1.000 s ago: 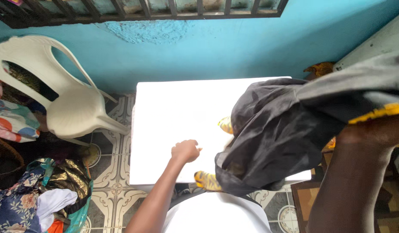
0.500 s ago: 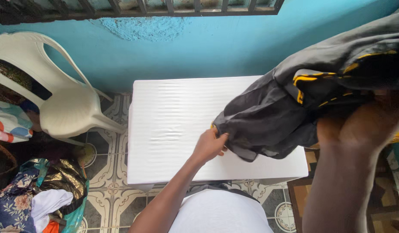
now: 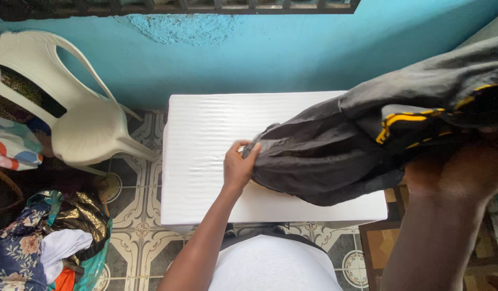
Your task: The person turns a patterned garment inside out and folds it by hand on a white table.
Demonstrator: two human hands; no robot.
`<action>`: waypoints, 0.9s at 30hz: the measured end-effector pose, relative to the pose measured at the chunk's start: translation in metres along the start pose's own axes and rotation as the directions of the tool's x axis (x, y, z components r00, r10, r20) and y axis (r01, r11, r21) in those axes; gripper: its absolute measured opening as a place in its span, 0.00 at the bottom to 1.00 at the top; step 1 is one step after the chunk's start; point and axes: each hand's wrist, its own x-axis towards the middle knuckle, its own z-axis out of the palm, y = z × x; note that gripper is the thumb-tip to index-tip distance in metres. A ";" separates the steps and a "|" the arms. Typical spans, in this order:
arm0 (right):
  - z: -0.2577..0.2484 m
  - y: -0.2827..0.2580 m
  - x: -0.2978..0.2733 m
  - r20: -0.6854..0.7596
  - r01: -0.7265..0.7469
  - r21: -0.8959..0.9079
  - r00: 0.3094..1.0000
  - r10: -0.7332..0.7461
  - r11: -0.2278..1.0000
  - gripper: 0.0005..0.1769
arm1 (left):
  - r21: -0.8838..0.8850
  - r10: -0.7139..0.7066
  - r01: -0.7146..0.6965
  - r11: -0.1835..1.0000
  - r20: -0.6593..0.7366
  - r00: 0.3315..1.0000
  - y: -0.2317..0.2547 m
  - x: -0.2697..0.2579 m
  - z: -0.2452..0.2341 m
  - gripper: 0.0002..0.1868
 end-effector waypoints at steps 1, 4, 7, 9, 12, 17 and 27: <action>-0.007 -0.001 0.002 0.030 -0.004 -0.020 1.000 0.004 1.000 0.23 | 0.032 -0.052 0.052 0.998 -0.010 0.999 -0.003 0.006 -0.002 0.23; -0.033 -0.011 0.007 0.199 0.075 -0.236 0.980 -0.027 0.969 0.31 | -0.267 -0.286 0.288 0.920 0.047 0.957 -0.018 0.020 -0.016 0.23; -0.047 -0.012 0.009 0.203 0.113 -0.335 0.978 -0.046 0.936 0.33 | -0.416 -0.434 0.429 0.802 0.087 0.897 -0.029 0.025 -0.029 0.21; -0.037 -0.015 0.011 0.183 -0.017 -0.138 0.982 0.042 0.990 0.31 | -0.280 -0.428 0.420 0.863 0.035 0.903 -0.030 0.023 -0.033 0.22; -0.015 -0.011 0.004 -0.101 -0.054 0.135 0.993 0.068 0.989 0.32 | 0.119 -0.202 0.208 0.971 -0.060 0.978 -0.017 0.016 -0.035 0.26; -0.010 -0.014 0.002 0.325 -0.229 0.005 0.921 0.215 0.973 0.14 | 0.189 0.285 -0.373 0.908 0.373 0.883 0.036 -0.015 -0.042 0.64; 0.111 -0.002 -0.052 0.274 -0.475 0.261 0.871 0.407 0.841 0.15 | 0.355 0.250 -0.749 0.559 0.789 0.561 0.033 -0.019 0.016 0.50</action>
